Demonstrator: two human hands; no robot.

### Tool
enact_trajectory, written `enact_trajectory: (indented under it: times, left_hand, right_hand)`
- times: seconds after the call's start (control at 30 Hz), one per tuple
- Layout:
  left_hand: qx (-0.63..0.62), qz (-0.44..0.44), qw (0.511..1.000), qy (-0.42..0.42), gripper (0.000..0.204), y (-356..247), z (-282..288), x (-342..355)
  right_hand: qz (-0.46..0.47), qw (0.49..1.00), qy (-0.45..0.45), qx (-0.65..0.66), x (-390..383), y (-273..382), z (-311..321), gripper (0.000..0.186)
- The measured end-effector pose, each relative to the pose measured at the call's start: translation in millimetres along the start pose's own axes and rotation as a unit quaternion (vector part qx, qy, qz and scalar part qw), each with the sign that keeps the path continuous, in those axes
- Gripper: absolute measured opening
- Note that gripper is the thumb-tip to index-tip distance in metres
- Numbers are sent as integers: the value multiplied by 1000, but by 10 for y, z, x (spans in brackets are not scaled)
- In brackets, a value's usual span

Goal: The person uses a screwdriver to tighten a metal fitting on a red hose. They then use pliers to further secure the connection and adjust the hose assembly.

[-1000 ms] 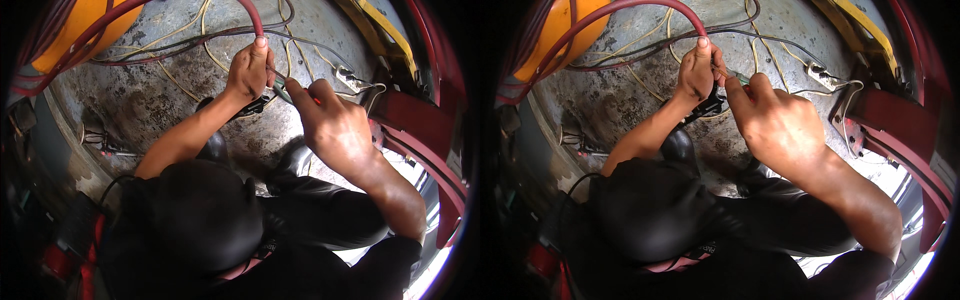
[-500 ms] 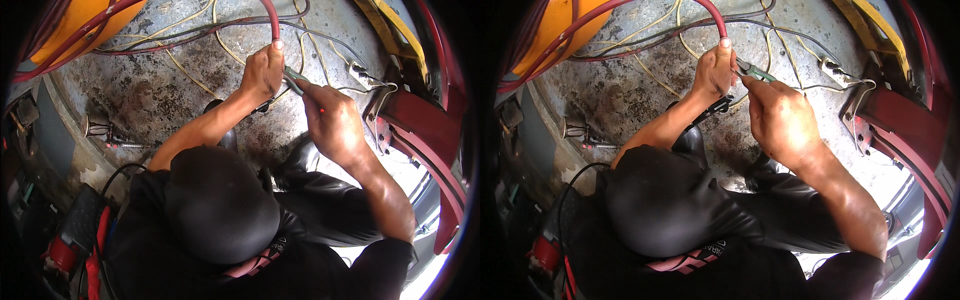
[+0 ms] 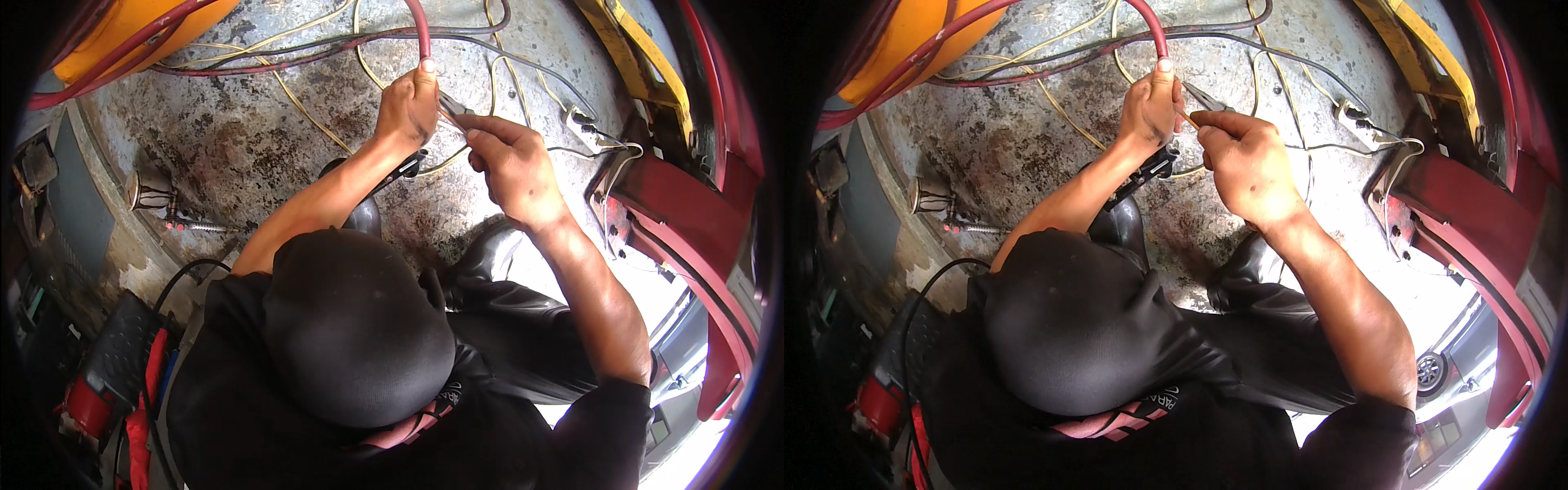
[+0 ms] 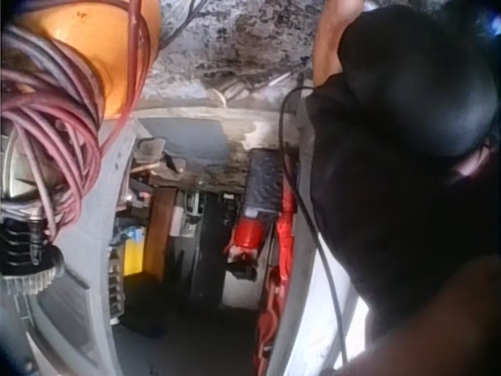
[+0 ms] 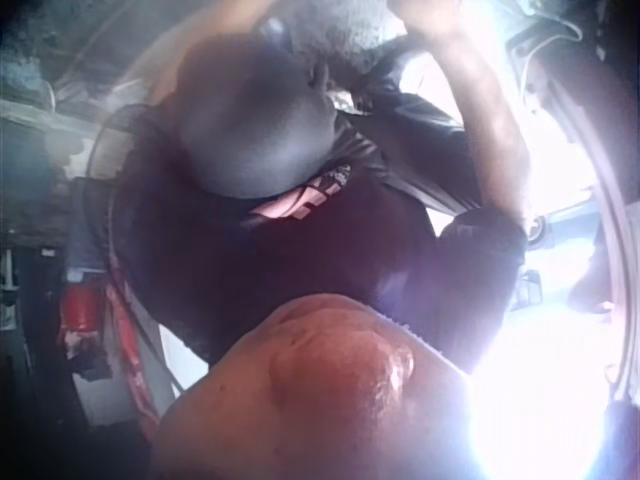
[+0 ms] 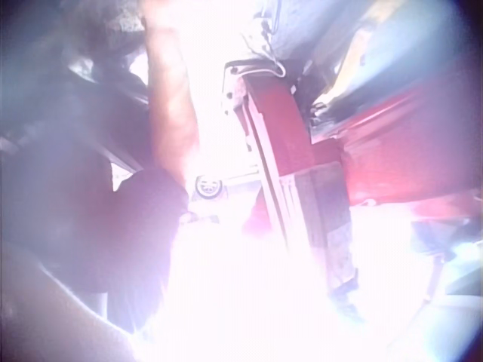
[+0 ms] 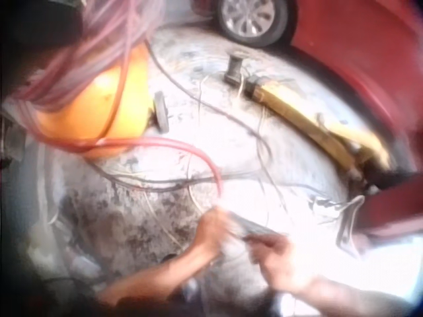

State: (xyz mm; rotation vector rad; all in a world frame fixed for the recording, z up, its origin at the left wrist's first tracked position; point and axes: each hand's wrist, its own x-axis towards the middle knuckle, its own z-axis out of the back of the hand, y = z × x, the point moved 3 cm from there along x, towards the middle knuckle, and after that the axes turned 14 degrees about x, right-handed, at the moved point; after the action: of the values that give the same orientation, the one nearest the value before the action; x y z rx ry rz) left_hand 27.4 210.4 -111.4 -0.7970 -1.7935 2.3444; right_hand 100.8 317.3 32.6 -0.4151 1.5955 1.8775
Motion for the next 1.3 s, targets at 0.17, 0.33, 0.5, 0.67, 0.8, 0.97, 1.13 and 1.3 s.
enact_trajectory:
  times: [0.17, 0.33, 0.5, 0.67, 0.8, 0.97, 1.13, 1.3]
  left_hand:
    - [43, 9, 999, -19, 58, -12, 114, -21]
    - [-183, -77, 977, 77, 65, -283, 371, 11]
    - [-273, 21, 950, 151, 76, -412, 440, 68]
    - [-165, -39, 972, 163, 71, -383, 368, 169]
    - [-160, 19, 982, 97, 70, -356, 357, 154]
    - [-190, 36, 981, 15, 64, -419, 368, 109]
    - [-198, 25, 979, -28, 57, -412, 526, 97]
    - [-190, 25, 981, -36, 57, -434, 642, 106]
  right_hand:
    - [-152, 976, 17, 156, -17, 37, -24, 32]
    - [79, 993, 60, -65, 2, 253, 12, 30]
    - [183, 962, 40, -196, -171, 445, -10, 23]
    - [280, 931, -16, -234, -283, 213, -184, 28]
    - [302, 885, -48, -352, -315, 109, -347, 34]
    - [360, 895, -47, -258, -268, 3, -411, 39]
    - [58, 981, 36, 183, -117, -106, -466, 35]
    - [-137, 843, 118, 507, -130, -113, -572, 41]
